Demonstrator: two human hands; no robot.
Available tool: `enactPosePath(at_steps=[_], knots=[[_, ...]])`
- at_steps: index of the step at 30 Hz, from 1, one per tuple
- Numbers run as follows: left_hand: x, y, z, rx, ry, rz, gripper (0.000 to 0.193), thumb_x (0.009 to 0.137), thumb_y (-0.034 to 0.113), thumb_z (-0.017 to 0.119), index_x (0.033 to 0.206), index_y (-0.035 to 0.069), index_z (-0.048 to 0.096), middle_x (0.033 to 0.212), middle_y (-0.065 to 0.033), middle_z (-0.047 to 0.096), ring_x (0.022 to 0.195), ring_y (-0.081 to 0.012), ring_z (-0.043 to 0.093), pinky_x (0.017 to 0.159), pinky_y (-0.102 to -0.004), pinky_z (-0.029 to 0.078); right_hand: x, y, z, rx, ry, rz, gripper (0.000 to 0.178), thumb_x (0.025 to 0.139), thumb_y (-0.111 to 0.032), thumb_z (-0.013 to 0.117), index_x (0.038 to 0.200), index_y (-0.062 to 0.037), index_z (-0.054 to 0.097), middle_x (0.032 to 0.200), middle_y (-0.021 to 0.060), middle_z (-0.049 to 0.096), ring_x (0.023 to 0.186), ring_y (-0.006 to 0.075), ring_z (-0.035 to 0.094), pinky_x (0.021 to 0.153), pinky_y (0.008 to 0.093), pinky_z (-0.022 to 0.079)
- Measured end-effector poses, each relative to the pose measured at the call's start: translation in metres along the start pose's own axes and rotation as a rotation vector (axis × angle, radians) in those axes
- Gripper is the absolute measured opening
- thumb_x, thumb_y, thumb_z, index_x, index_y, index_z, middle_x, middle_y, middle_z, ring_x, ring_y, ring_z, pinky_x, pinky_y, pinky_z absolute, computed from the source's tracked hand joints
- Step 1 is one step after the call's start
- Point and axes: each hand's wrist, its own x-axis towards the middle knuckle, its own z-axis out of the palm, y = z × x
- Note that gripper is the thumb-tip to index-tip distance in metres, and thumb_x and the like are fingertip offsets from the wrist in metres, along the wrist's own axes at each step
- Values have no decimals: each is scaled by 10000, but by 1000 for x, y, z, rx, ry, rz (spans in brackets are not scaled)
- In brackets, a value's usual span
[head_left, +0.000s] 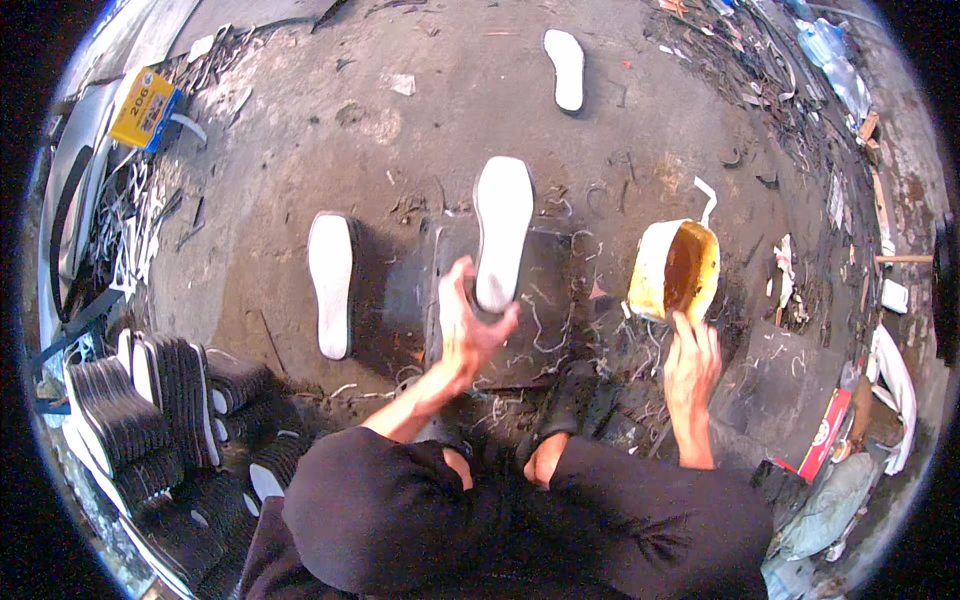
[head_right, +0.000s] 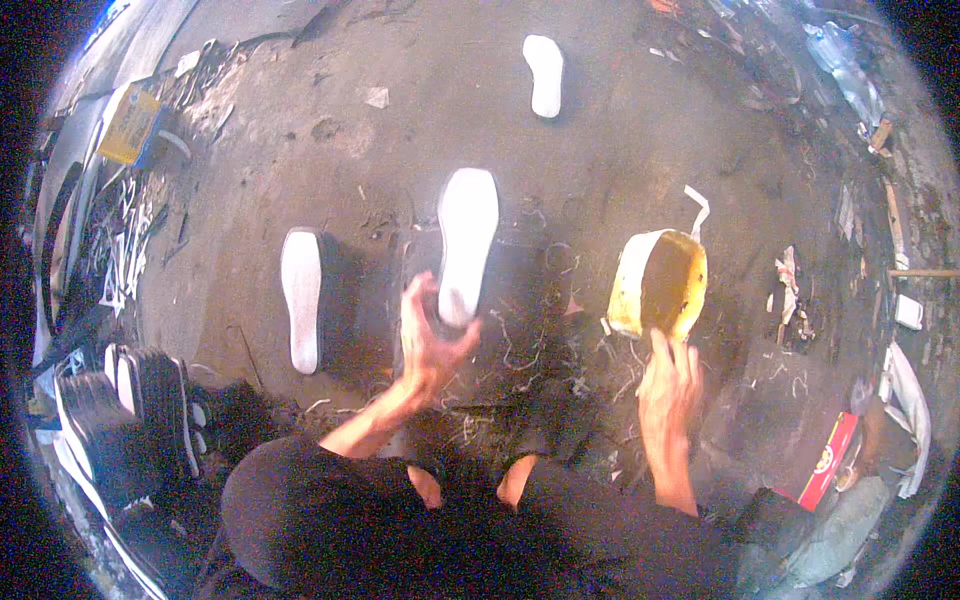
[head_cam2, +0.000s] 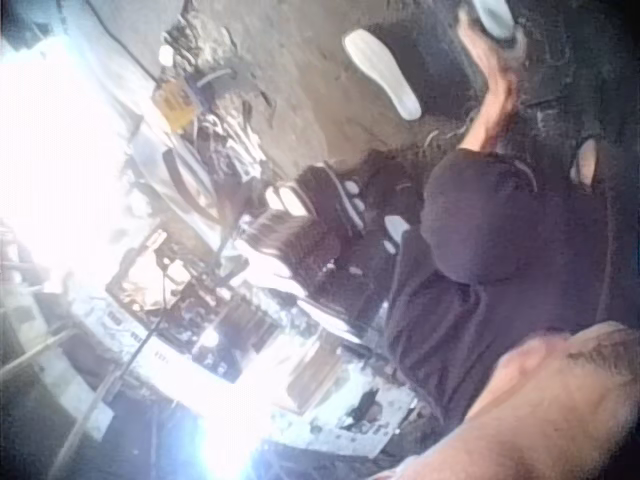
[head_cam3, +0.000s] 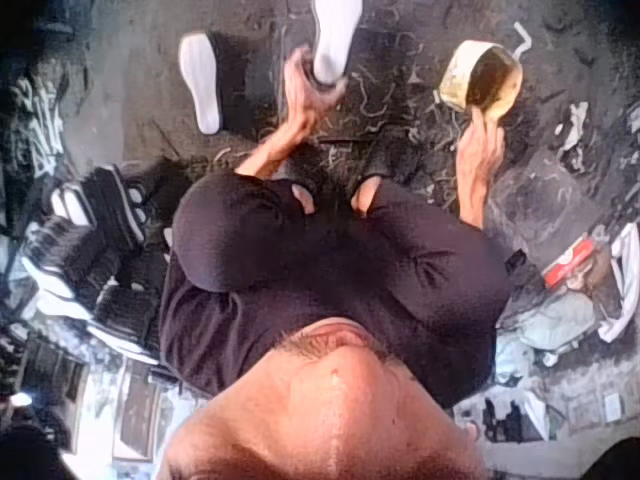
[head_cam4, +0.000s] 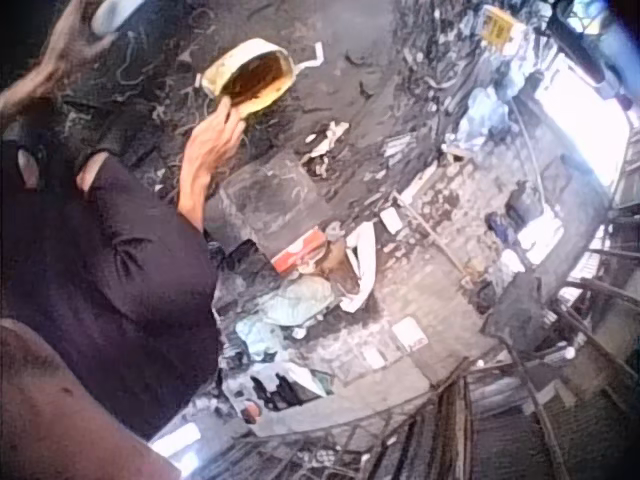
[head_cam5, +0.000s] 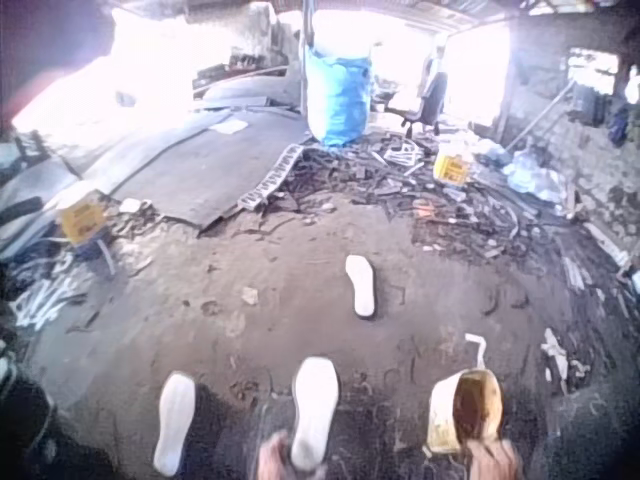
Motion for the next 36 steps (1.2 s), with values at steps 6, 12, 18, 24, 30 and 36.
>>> enactPosePath(at_steps=[6, 12, 18, 24, 30, 36], knots=[[252, 23, 98, 38, 160, 135, 991, 788, 240, 950, 1567, 19, 380, 1300, -224, 573, 1259, -401, 539, 1101, -528, 453, 10, -15, -67, 286, 83, 173, 291, 1031, -29, 649, 1307, -5, 737, 1122, 186, 753, 994, 357, 726, 933, 467, 564], [361, -4, 167, 100, 88, 71, 1112, 775, 408, 1002, 1578, -36, 373, 1434, -276, 536, 1358, -429, 534, 1170, -528, 460, 20, -13, -64, 370, 104, 261, 303, 1029, -48, 662, 1317, -22, 753, 1157, 197, 761, 1105, 380, 725, 992, 481, 563], [250, -9, 134, 42, 118, 72, 917, 878, 403, 948, 1543, -46, 504, 1465, -246, 600, 1383, -367, 583, 1195, -472, 470, 54, 41, -30, 368, 202, 335, 280, 1046, -118, 694, 1287, 13, 751, 1199, 245, 775, 1102, 429, 754, 967, 478, 580], [81, -28, -79, 585, 244, 6, 758, 869, 206, 873, 1544, 60, 560, 1474, -204, 617, 1432, -408, 508, 1242, -543, 361, 118, 66, 41, 236, 118, 221, 318, 1008, -198, 744, 1286, -50, 793, 1163, 242, 798, 1029, 427, 785, 913, 481, 622], [-15, -98, -178, 550, 151, -375, 981, 813, 188, 941, 1656, 93, 450, 1474, -213, 616, 1387, -403, 532, 1200, -555, 411, 92, 122, 44, 796, 257, 498, 437, 1056, -253, 745, 1353, 66, 726, 1154, 138, 833, 950, 192, 776, 857, 385, 610], [-20, -49, -170, 457, 363, -237, 830, 783, 195, 945, 1518, 69, 580, 1321, -187, 660, 1295, -389, 581, 1130, -522, 473, 6, 54, 22, 987, -142, 525, 298, 1042, -251, 760, 1243, -34, 799, 916, 19, 754, 708, 85, 663, 523, 287, 567]])
